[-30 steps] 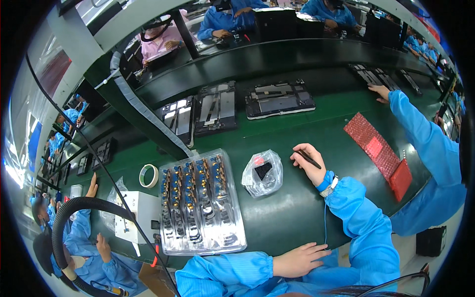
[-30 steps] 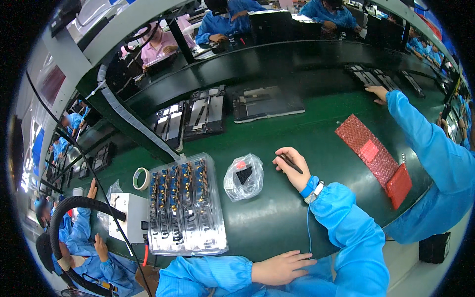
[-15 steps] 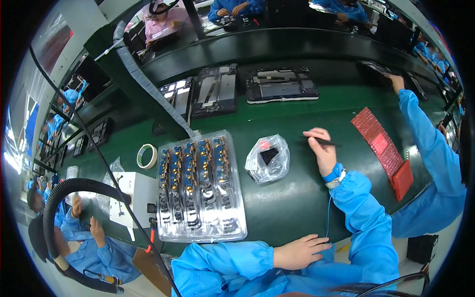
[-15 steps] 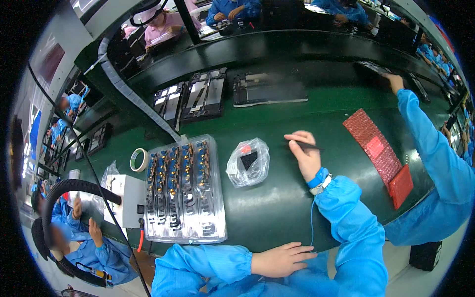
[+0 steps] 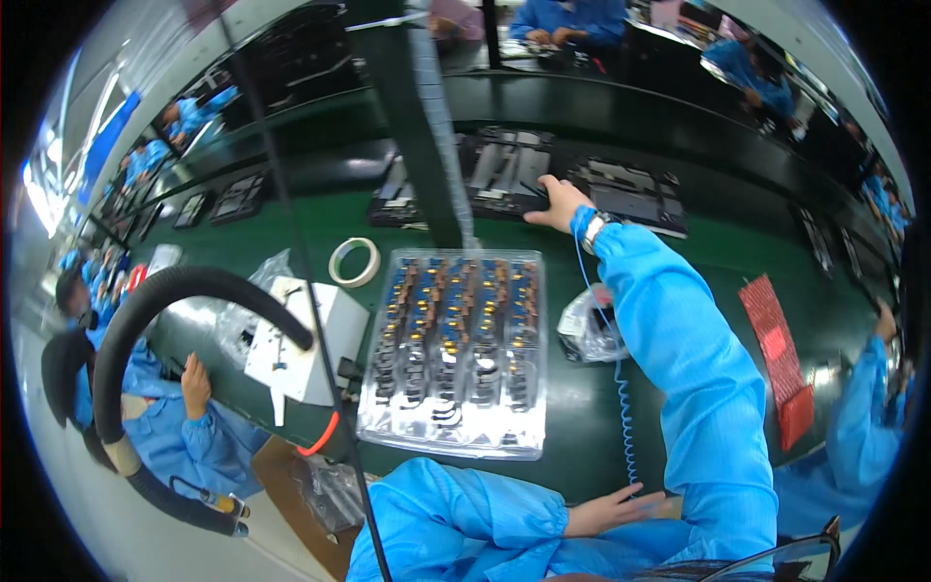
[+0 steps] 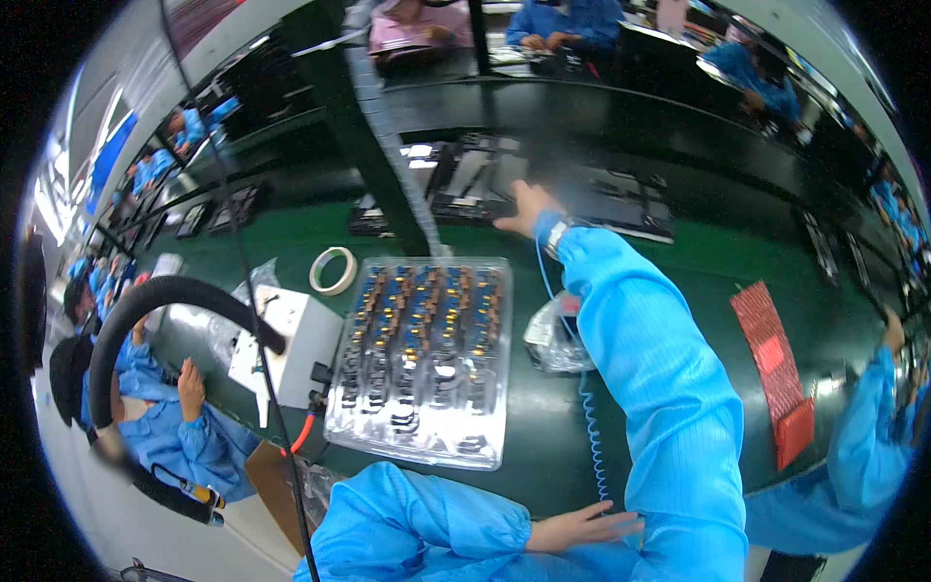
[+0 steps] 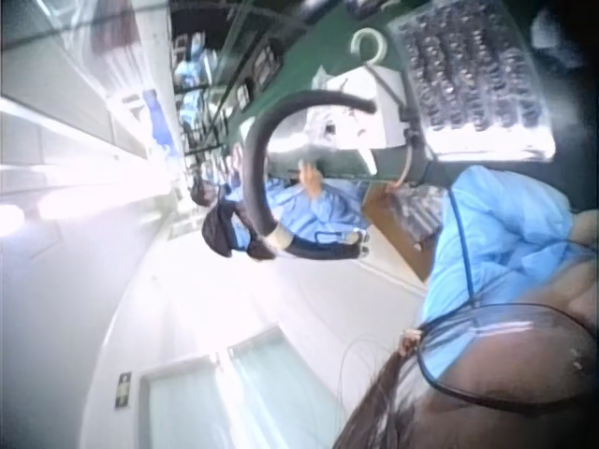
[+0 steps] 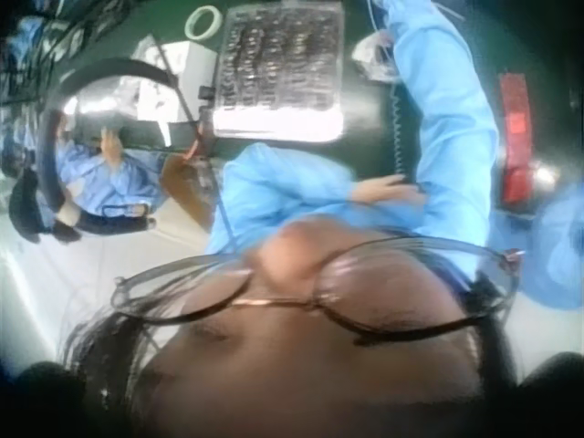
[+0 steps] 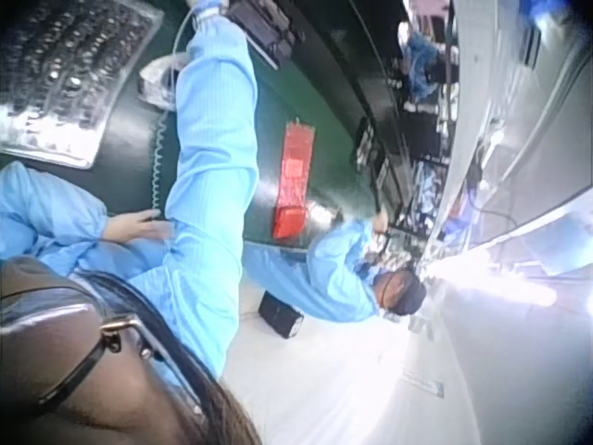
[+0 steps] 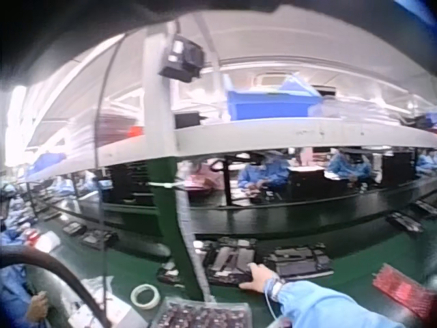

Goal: Assembling or repairing tablet devices on an industrial production line.

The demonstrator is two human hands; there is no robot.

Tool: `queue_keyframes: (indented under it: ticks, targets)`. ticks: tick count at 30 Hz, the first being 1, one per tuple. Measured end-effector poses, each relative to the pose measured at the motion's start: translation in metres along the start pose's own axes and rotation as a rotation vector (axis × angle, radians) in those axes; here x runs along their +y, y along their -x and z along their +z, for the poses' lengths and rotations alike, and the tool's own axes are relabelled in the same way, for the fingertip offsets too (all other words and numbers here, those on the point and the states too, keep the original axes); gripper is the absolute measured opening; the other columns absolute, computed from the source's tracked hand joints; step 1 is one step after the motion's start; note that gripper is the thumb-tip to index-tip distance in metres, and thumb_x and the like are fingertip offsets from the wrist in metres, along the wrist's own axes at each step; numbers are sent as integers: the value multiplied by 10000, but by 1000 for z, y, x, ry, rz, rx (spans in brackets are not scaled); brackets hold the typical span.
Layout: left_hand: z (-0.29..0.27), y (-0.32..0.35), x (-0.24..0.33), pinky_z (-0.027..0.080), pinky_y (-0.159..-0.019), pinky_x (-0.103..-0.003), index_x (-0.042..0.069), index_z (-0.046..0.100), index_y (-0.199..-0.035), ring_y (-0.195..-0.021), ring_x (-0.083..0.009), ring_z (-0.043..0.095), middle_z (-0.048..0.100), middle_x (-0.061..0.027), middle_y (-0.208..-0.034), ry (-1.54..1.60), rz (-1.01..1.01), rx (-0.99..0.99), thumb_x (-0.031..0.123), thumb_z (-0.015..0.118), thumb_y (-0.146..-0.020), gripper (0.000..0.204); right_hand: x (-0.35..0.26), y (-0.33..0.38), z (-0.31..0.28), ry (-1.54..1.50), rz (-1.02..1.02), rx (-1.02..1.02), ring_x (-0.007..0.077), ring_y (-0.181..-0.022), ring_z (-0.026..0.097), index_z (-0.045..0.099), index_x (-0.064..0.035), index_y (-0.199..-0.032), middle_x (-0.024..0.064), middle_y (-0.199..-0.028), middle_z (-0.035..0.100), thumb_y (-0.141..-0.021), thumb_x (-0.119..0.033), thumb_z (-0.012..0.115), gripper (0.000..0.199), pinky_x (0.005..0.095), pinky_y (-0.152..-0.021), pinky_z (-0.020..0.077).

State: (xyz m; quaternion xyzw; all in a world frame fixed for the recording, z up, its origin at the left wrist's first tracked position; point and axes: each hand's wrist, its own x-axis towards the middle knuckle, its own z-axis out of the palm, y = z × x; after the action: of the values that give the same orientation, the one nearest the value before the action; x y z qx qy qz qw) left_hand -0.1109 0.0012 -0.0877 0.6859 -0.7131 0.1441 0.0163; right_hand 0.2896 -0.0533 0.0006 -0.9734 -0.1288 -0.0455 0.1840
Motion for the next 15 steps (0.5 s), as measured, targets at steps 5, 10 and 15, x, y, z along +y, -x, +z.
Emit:
queue_keyframes:
  ticks: [5,10,15]
  targets:
    - [13,-6,2,147,-1079,-398,103,40,-1401,-1347,-215,31,44,-27,-1466,-200,-268,356,291,463,-743,805,-16,-13,-9,375,-81,-228,335,-885,584,399,-120,-1187,189,-957,589,-669,-435,697,676,401,-727,480]
    - [29,-11,7,84,-1092,-382,122,29,-1402,-1347,-184,15,21,-9,-1467,-560,-325,253,328,345,-852,667,-22,-31,-6,636,-426,-115,304,-620,610,438,-31,-1116,160,-746,617,-672,-376,671,609,395,-553,480]
    - [31,-14,7,76,-1092,-386,131,32,-1402,-1347,-183,16,27,-11,-1466,-561,-294,212,340,323,-860,650,-12,-37,-22,746,-386,159,260,-606,606,473,-106,-1091,143,-867,587,-681,-255,647,470,360,-576,476]
